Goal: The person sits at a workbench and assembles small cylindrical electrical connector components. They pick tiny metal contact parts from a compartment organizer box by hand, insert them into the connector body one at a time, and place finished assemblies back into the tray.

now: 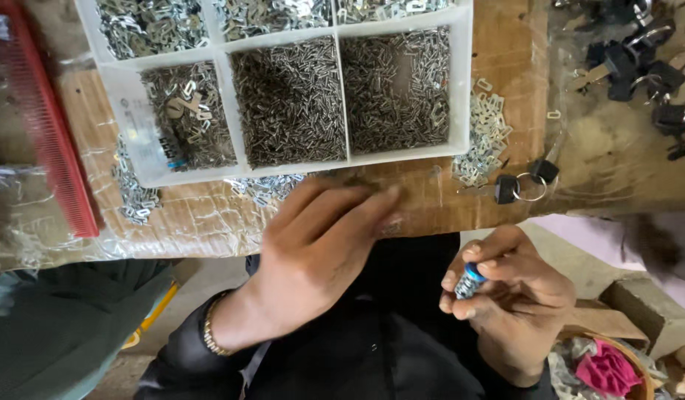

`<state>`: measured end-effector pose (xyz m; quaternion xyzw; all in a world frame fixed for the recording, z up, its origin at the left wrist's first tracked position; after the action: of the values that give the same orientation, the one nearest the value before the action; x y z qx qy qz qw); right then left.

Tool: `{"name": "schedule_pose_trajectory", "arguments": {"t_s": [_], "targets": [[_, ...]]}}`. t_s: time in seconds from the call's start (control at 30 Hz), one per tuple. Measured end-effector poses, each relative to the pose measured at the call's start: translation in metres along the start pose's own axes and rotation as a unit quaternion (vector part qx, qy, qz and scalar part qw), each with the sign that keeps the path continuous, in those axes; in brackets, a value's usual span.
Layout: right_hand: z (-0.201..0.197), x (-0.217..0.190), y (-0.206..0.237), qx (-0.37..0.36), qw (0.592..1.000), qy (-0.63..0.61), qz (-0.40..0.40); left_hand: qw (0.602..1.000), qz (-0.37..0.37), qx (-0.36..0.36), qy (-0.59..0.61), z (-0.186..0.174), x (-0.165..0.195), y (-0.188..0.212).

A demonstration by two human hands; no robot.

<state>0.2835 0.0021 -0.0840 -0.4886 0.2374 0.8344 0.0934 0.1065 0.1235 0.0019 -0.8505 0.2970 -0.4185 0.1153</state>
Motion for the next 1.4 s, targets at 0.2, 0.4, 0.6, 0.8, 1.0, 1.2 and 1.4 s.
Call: {"name": "schedule_pose_trajectory", "arguments": {"t_s": [0.2, 0.4, 0.6, 0.8, 1.0, 1.2, 1.4], "targets": [[-0.002, 0.009, -0.001, 0.004, 1.000, -0.004, 0.001, 0.998, 0.044, -0.014, -0.048, -0.004, 0.018, 0.015], [0.019, 0.000, -0.002, -0.049, 0.999, 0.009, 0.000, 0.997, 0.070, -0.005, 0.007, -0.010, 0.015, 0.037], [0.046, 0.025, -0.003, -0.083, 0.995, 0.008, 0.060, 0.990, -0.101, 0.050, -0.085, -0.058, -0.023, 0.057], [0.071, 0.039, -0.002, -0.134, 0.988, 0.060, 0.057, 0.985, -0.069, 0.075, 0.137, -0.053, 0.002, 0.042], [0.063, 0.035, -0.005, -0.109, 0.972, 0.205, 0.037, 0.994, 0.035, 0.035, 0.101, -0.048, 0.009, 0.052], [0.106, 0.059, 0.011, -0.241, 0.964, 0.025, 0.111, 0.816, -0.358, -0.026, 0.453, -0.041, -0.044, 0.096], [0.143, 0.082, 0.022, -0.294, 0.940, 0.018, 0.172, 0.861, -0.383, 0.054, 0.330, -0.088, -0.065, 0.127]]}}
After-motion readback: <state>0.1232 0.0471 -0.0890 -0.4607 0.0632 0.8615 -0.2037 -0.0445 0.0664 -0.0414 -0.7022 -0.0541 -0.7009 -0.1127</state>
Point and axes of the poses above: each hand's wrist, its own y-axis away from the middle knuckle, its own z-axis out of the palm, x = y × z, the point moved 10 cm from there along -y, towards the middle knuckle, and after that the axes turned 12 degrees about x, right-handed, at the moved point
